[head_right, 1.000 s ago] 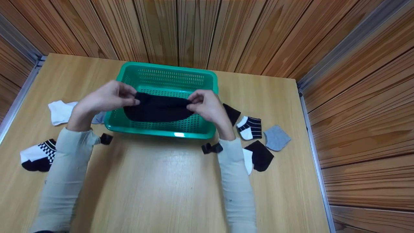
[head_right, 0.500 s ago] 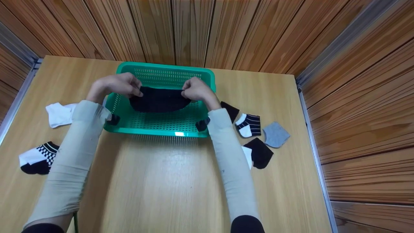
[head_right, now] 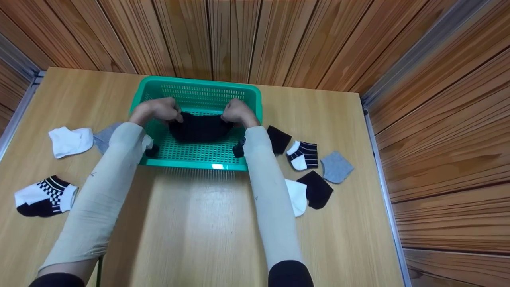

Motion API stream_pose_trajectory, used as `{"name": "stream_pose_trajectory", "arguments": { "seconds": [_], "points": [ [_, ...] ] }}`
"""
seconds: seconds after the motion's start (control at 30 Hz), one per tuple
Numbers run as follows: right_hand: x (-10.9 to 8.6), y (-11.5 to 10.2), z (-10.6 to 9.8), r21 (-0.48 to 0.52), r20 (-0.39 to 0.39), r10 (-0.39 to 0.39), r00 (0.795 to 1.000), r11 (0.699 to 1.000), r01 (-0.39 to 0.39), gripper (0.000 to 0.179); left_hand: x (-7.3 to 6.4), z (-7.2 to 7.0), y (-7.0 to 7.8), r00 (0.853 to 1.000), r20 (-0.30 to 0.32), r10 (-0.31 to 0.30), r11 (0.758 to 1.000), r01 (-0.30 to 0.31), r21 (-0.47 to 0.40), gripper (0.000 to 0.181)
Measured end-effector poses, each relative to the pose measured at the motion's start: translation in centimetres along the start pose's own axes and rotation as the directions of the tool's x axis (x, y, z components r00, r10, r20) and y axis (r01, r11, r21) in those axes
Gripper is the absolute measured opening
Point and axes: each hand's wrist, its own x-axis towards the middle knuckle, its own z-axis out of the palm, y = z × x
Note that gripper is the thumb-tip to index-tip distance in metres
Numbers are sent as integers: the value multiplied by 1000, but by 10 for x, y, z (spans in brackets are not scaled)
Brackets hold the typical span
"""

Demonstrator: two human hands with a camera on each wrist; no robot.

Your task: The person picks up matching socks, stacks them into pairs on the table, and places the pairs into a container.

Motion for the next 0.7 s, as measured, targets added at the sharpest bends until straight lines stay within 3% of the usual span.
{"name": "stream_pose_trajectory", "arguments": {
  "seconds": [0.1,0.2,0.37,0.53,0.7],
  "points": [
    [3,2,1,26,18,25,1000,999,-26,41,3,0,-5,999,25,-29,999,30,-43,45],
    [6,4,2,21,31,33,999,999,-34,36,5,0,-9,998,39,-50,996,53,-74,48],
    [11,5,4,-18,60,73,996,997,-72,14,7,0,-14,997,41,-71,995,73,-63,38],
    [16,9,6,-40,98,127,987,991,-124,21,10,-1,-12,995,25,-92,996,93,-11,39],
    [19,9,9,-92,120,139,983,987,-129,6,11,1,-11,994,-32,-101,994,103,48,28]
  ]
}}
